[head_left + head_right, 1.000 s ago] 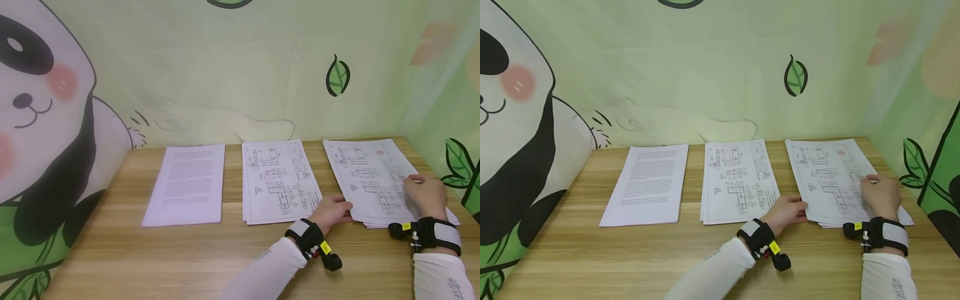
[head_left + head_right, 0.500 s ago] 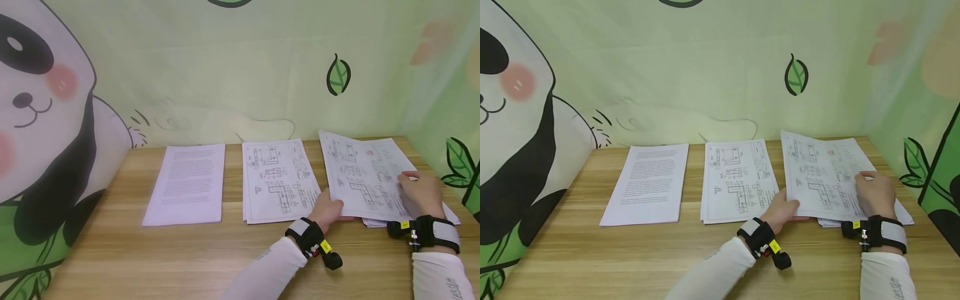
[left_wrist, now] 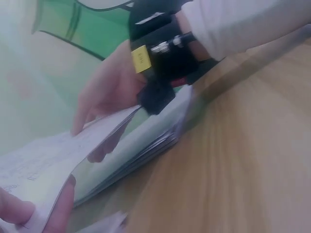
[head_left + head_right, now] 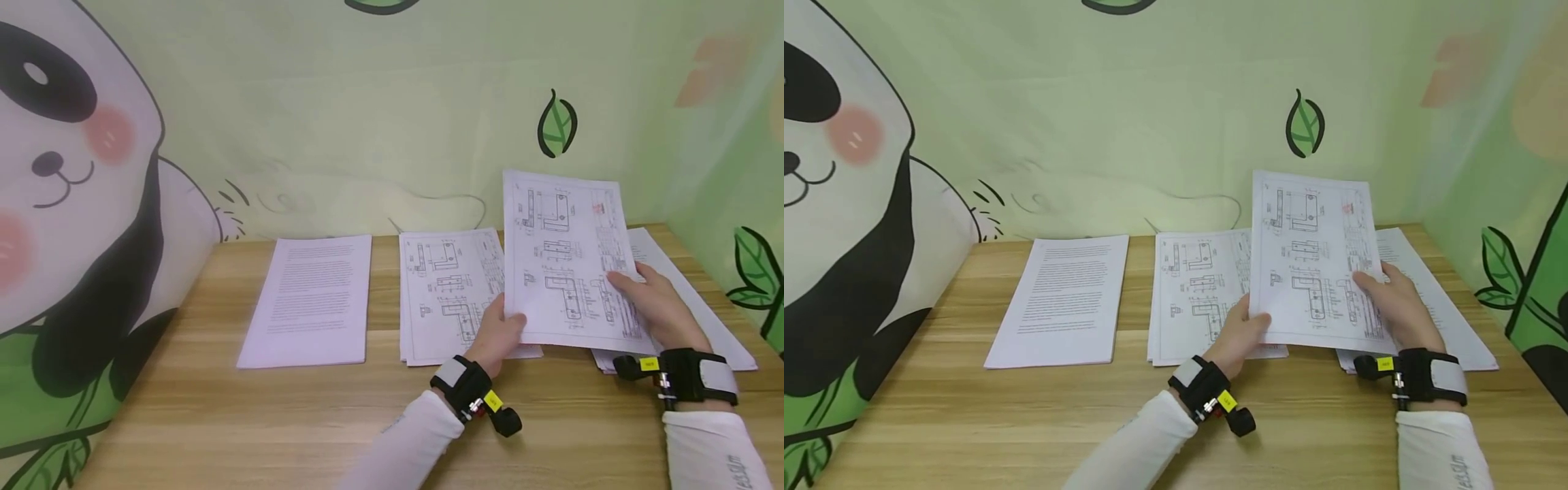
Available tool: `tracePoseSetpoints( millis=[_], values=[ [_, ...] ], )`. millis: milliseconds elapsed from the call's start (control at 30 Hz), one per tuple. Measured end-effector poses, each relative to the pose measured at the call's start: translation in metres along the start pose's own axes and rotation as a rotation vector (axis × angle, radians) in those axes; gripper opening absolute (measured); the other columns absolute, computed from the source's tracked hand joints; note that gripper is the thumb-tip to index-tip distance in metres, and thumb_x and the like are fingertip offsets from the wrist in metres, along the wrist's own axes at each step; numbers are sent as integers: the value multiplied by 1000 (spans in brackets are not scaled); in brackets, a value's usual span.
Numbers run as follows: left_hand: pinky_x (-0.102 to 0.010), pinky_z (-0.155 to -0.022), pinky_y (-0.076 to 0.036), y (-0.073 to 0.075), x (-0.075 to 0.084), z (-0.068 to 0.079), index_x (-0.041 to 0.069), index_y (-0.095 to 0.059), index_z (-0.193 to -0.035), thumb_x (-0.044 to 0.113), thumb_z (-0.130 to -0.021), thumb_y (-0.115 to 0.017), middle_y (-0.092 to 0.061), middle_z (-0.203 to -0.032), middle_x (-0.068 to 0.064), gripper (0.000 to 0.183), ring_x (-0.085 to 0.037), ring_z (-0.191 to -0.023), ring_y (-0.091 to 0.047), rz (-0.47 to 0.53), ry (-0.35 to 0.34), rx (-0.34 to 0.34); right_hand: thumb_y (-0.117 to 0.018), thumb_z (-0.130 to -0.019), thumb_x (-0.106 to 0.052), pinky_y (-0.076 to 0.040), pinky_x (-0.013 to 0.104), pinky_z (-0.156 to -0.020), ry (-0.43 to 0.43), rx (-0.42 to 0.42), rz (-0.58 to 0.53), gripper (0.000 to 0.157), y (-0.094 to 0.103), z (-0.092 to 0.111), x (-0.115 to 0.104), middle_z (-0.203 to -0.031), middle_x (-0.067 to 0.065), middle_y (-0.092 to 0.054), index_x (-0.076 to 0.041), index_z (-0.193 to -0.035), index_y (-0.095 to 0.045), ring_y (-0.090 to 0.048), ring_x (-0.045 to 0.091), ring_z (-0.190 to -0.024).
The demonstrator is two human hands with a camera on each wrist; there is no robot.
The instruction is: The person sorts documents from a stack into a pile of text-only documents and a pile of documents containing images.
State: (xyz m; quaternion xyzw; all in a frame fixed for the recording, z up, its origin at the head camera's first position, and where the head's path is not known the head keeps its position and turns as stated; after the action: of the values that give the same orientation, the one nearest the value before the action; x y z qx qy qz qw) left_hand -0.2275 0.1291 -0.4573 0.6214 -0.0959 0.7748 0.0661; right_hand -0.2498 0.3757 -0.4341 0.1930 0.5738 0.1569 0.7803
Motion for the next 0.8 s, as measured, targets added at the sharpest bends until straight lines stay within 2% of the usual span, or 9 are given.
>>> tracePoseSetpoints(
  millis=[133, 233, 300, 433, 533, 667, 800],
  values=[
    [-42, -106, -38, 26, 6, 1, 29, -48, -129, 14, -93, -47, -58, -124, 7, 39, -12, -116, -52, -38, -24, 46, -44, -90, -54, -57, 27, -66, 63, -89, -118, 84, -15, 1, -17, -102, -7, -56, -10, -150, -7, -64, 5, -82],
    [-42, -111, -32, 44, 10, 2, 30, -45, -132, 17, -94, -46, -54, -130, 8, 40, -11, -124, -47, -56, -34, 66, -45, -92, -46, -57, 25, -69, 94, -126, -193, 76, -27, 3, -29, -105, -9, -56, -12, -150, -10, -64, 4, -85],
    [-42, -111, -33, 55, 12, 4, 31, -44, -132, 19, -94, -46, -54, -131, 9, 39, -10, -123, -48, -60, -37, 70, -45, -94, -43, -57, 25, -70, 119, -128, -209, 72, -35, 6, -37, -108, -7, -56, -12, -150, -12, -65, 4, -87],
    [-42, -103, -39, 76, 15, 9, 32, -49, -126, 22, -94, -48, -62, -119, 6, 33, -11, -110, -57, -66, -60, 57, -44, -96, -37, -58, 25, -72, 177, -113, -216, 64, -49, 13, -50, -109, -6, -59, -15, -149, -18, -66, 5, -88],
    [-38, -92, -44, 91, 17, 11, 29, -54, -123, 23, -94, -51, -65, -111, 3, 30, -13, -99, -61, -98, -75, 60, -44, -97, -35, -58, 26, -71, 215, -103, -220, 59, -60, 16, -58, -110, -4, -61, -17, -148, -22, -68, 7, -88],
    [-32, -79, -49, 111, 22, 9, 19, -56, -122, 23, -92, -55, -66, -109, -4, 30, -15, -93, -62, -158, -81, 109, -44, -97, -35, -59, 27, -68, 229, -86, -173, 58, -73, 19, -63, -114, 9, -63, -13, -147, -27, -69, 10, -85],
    [-31, -74, -51, 131, 24, 9, 14, -55, -123, 23, -92, -56, -66, -108, -9, 33, -19, -89, -63, -178, -35, 133, -46, -96, -36, -58, 27, -65, 208, -88, -89, 58, -83, 20, -65, -116, 21, -63, -11, -145, -31, -70, 14, -83]
  ],
)
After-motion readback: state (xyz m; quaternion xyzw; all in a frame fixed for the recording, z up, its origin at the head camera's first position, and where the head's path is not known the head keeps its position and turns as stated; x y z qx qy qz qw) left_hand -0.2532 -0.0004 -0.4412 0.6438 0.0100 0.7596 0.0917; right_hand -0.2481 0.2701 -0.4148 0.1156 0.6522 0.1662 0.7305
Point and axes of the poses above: each hand's wrist, its own z-axis away from the middle knuckle, its own y-axis out of the back of the hand, x = y × z, the point moved 1 cm from there along -z, towards the middle knuckle
